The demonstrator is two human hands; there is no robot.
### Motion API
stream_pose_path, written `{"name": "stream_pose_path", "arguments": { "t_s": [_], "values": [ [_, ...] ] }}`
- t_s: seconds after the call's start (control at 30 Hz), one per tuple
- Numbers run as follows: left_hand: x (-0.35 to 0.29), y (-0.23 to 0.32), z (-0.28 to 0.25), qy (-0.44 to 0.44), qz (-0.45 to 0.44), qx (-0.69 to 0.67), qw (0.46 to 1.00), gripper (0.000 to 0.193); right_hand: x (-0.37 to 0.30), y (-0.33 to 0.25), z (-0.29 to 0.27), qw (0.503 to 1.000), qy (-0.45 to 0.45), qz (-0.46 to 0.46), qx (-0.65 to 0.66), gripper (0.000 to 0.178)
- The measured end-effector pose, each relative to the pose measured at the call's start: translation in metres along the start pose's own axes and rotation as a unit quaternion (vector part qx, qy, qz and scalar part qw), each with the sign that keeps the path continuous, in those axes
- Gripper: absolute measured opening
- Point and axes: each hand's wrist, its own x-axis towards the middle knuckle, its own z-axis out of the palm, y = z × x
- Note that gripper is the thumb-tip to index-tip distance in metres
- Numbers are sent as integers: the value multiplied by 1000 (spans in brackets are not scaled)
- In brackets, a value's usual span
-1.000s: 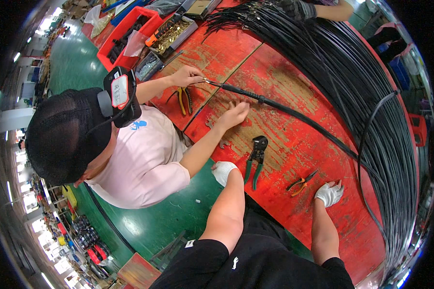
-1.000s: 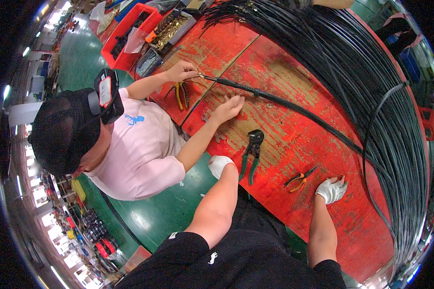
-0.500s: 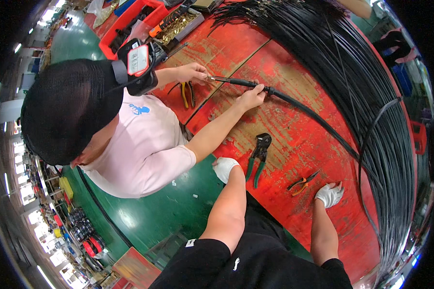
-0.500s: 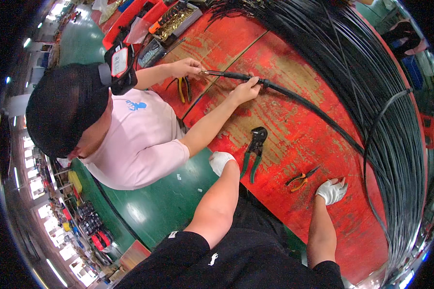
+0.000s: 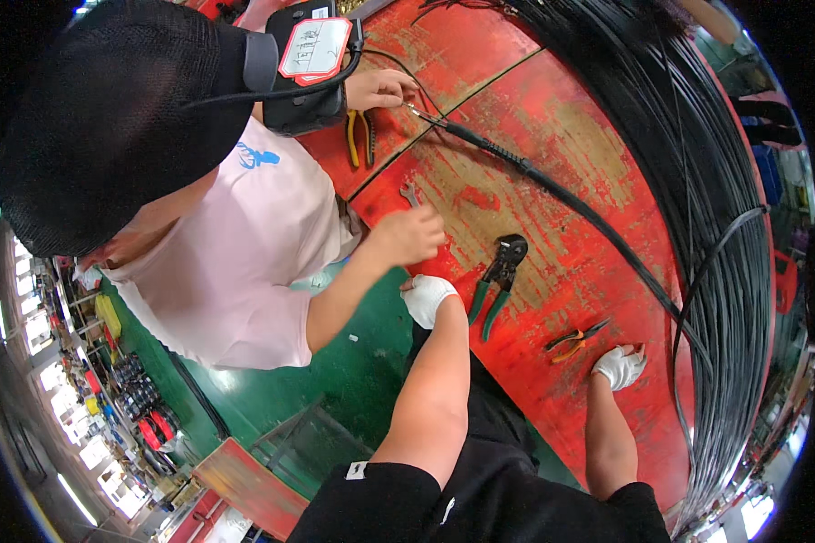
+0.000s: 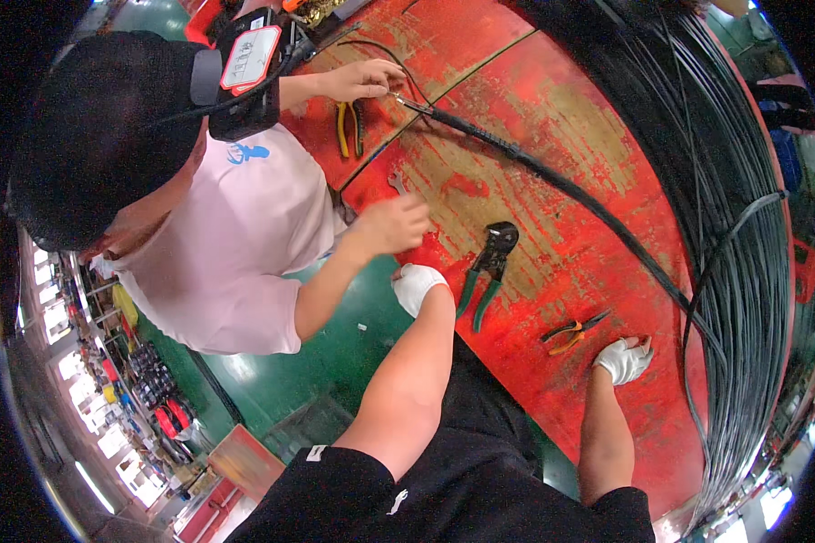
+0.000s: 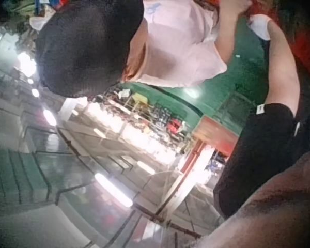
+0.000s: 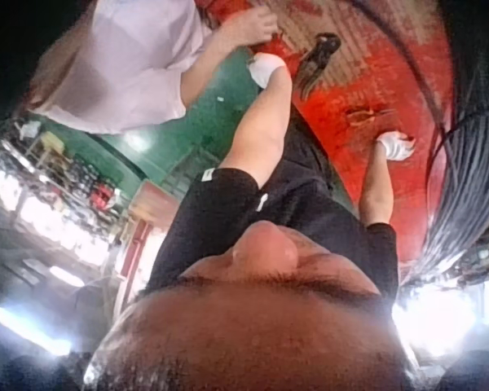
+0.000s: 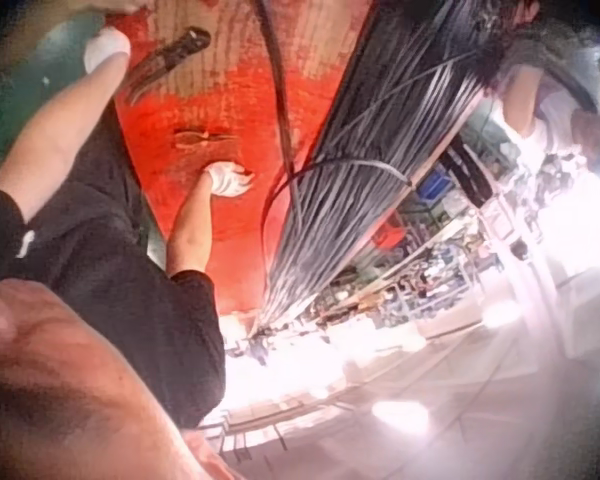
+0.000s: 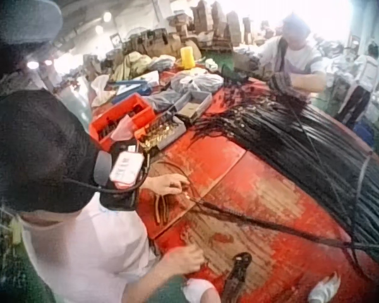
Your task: Assembling large electrical cables by applying connectors and insulation on a workbench.
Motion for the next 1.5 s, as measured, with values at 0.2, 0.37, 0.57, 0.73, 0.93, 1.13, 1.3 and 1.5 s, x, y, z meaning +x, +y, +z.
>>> {"name": "stream_pose_path", "arguments": {
  "t_s": [0.2,0.37,0.57,0.73,0.93,1.13,1.3,1.5],
  "values": [
    [9,-9,19,25,5,11,1000,41,0,5,6,1000,-2,-18,-12,46],
    [9,-11,22,42,15,22,999,40,0,2,-1,1000,-3,-23,1,46],
    [-2,7,-9,-10,-2,45,999,46,0,7,8,1000,0,-17,-5,45],
    [-10,12,-14,-35,-9,34,999,52,3,12,12,1000,9,-17,-2,44],
    [1,4,-3,-24,-1,37,999,51,1,4,8,1000,-9,1,11,44],
    [7,-5,9,-4,25,7,1000,48,2,9,12,1000,-4,-5,-11,45],
    [6,44,-7,-174,561,26,809,35,7,17,9,1000,1,-3,-2,45],
    [17,48,0,-330,924,109,-161,12,3,6,12,1000,-5,-9,11,44]
  ]
}}
